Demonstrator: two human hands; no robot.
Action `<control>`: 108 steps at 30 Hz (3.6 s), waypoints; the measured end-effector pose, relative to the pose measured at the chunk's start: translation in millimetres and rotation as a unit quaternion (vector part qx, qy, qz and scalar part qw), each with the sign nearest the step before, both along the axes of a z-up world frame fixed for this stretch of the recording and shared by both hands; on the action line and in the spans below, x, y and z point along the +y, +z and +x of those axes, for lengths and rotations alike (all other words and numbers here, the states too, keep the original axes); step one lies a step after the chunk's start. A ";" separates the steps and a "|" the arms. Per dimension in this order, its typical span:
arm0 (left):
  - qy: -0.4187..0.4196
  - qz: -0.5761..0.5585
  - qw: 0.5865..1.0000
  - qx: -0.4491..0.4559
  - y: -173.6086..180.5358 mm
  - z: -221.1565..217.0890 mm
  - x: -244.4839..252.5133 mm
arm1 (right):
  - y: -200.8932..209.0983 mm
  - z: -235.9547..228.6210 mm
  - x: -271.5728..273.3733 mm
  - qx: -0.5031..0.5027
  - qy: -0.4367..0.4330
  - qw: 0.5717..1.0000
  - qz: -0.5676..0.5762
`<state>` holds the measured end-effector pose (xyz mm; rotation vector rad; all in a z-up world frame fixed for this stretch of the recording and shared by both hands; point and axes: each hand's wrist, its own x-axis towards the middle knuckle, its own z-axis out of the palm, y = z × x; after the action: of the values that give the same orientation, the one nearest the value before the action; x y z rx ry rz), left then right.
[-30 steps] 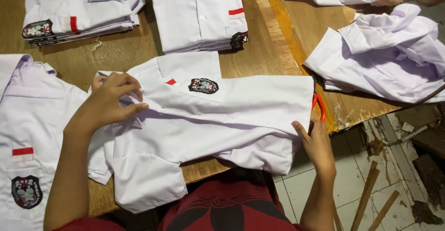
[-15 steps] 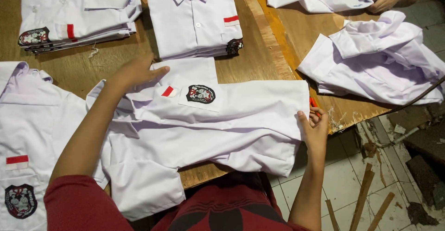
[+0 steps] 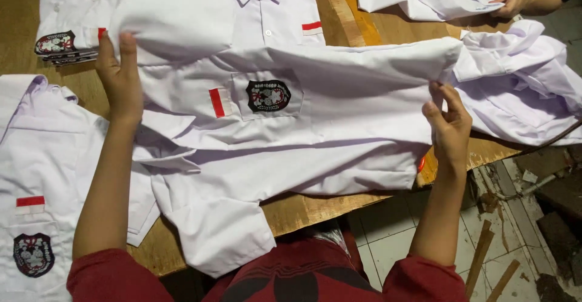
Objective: Folding and buttoning white school shirts on a wooden table in a factory setting.
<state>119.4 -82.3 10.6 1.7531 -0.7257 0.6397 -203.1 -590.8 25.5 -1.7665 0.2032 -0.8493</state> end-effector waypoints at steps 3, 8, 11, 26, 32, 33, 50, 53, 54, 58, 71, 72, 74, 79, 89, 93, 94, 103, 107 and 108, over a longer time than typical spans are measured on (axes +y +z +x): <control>0.001 0.009 0.999 0.047 -5.3 0.8 -18.2 | -14.3 32.7 -28.0 0.071 0.036 0.996 -0.046; 0.098 0.158 0.979 0.078 9.8 -20.0 -21.4 | -24.1 47.2 -27.2 0.209 0.023 0.971 -0.117; 0.113 0.202 0.973 -0.005 21.0 -52.6 -18.4 | -17.7 30.3 -18.2 0.256 -0.013 0.951 -0.171; 0.237 0.290 0.916 0.146 -13.6 -235.3 18.3 | -21.4 -83.7 78.1 0.424 -0.180 0.886 -0.045; 0.231 0.279 0.859 0.363 -13.5 -262.6 14.3 | -28.4 -91.2 84.4 0.409 -0.201 0.890 -0.015; 0.210 0.282 0.842 0.409 -7.8 -264.4 12.4 | -33.0 -92.8 81.4 0.388 -0.211 0.897 0.000; 0.180 0.173 0.829 0.500 -0.8 -278.7 42.7 | -57.5 -179.4 27.9 0.337 -0.021 0.938 0.081; 0.197 0.187 0.823 0.499 12.9 -280.7 34.4 | -54.6 -191.2 32.4 0.394 0.012 0.917 0.065; 0.218 0.206 0.798 0.522 24.2 -280.8 27.3 | -53.3 -192.8 35.0 0.411 0.025 0.907 0.088; 0.224 0.211 0.802 0.512 21.4 -281.1 26.6 | -88.9 -196.4 23.7 0.438 0.030 0.899 -0.011; 0.109 0.245 0.781 0.564 -19.3 -286.8 73.0 | -76.7 -186.2 25.1 0.234 -0.104 0.947 0.196; 0.091 0.302 0.746 0.587 -20.1 -287.4 74.1 | -81.6 -189.2 17.9 0.261 -0.102 0.944 0.172; 0.101 0.363 0.714 0.590 -12.8 -284.6 67.7 | -77.9 -183.5 23.8 0.330 -0.088 0.928 0.150; 0.080 0.393 0.717 0.570 33.1 -274.3 59.0 | -39.9 -159.9 30.7 0.429 -0.118 0.895 0.041; 0.080 0.360 0.922 0.116 24.0 -82.7 28.3 | -38.3 18.1 -13.3 0.256 -0.069 0.946 -0.186; 0.107 0.378 0.837 0.381 36.9 -43.0 -6.1 | -89.4 93.9 -58.1 0.277 -0.037 0.949 -0.148; 0.108 0.377 0.838 0.379 22.0 -30.2 -3.2 | -79.7 100.7 -50.4 0.274 -0.037 0.949 -0.149; -0.094 0.131 0.961 0.225 -41.8 -2.6 21.9 | -112.6 141.7 -80.4 0.348 -0.059 0.935 -0.024; -0.065 0.098 0.986 0.121 -21.8 -8.1 27.4 | -93.1 162.6 -88.1 0.148 0.012 0.989 -0.019; -0.035 0.117 0.988 0.093 -25.0 -3.5 32.4 | -90.5 171.0 -92.7 0.054 0.047 0.996 -0.052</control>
<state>115.9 -49.9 -14.4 1.9625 -0.7502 0.3479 -32.1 -683.4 -65.0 -1.9067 0.1470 -0.7092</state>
